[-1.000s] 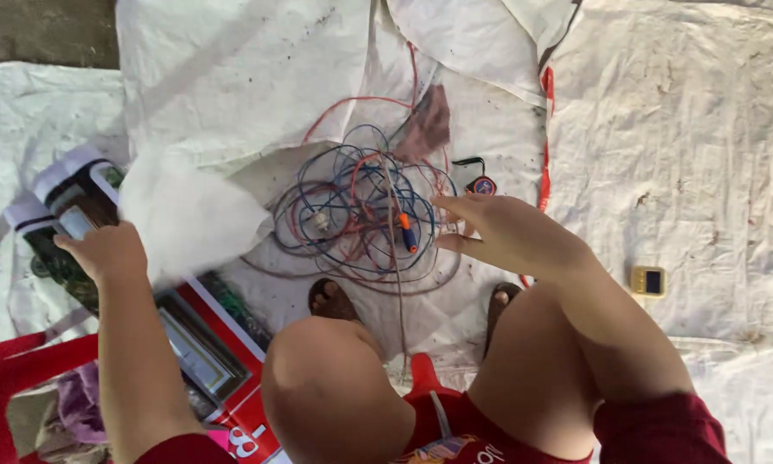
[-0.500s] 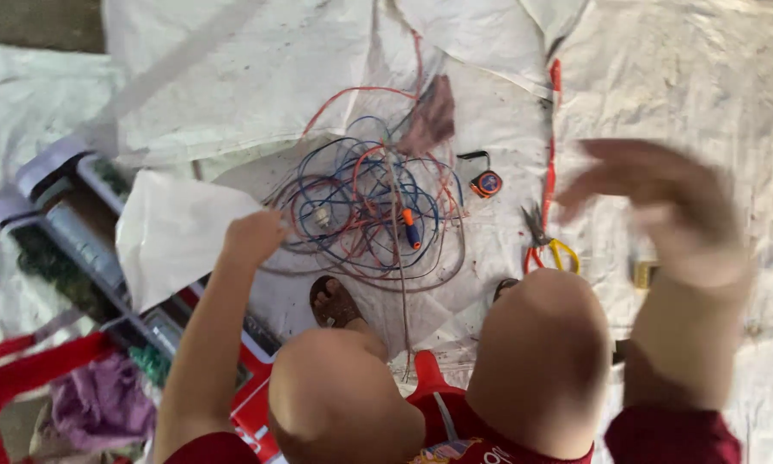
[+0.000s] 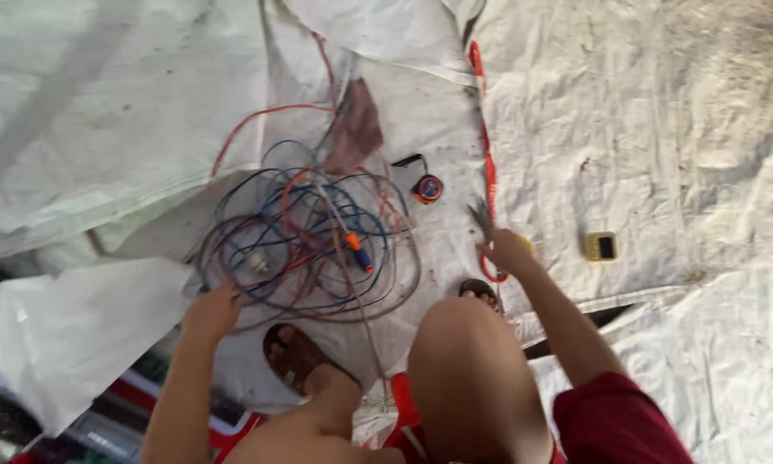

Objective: Repairing electronic components by unscrewing parts and cutting wires

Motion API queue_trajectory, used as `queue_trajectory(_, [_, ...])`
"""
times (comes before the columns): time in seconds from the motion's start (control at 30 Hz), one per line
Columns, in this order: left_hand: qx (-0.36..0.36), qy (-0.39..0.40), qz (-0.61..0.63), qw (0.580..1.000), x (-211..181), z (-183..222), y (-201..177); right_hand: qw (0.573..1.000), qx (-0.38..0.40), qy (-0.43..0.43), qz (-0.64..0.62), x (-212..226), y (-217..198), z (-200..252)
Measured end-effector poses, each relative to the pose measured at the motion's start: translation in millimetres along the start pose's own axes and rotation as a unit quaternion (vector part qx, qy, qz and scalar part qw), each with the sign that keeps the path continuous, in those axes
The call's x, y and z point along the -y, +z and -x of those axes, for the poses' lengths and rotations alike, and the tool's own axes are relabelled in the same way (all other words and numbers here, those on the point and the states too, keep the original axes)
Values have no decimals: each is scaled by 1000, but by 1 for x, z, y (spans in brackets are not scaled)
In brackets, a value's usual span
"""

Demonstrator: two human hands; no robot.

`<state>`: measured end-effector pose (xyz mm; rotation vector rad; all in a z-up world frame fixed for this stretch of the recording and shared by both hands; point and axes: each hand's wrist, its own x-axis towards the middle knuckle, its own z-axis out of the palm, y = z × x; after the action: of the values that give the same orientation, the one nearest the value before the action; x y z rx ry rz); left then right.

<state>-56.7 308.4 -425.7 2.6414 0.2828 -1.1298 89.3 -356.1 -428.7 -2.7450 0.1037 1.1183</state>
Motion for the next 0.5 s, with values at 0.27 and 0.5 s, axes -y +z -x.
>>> queue_trajectory(0.27, [-137, -77, -127, 979, -38, 22, -35, 991, -88, 92, 47, -105, 89, -31])
queue_trajectory(0.5, [-174, 31, -113, 978, -65, 26, -40, 990, -89, 104, 23, -70, 80, -12])
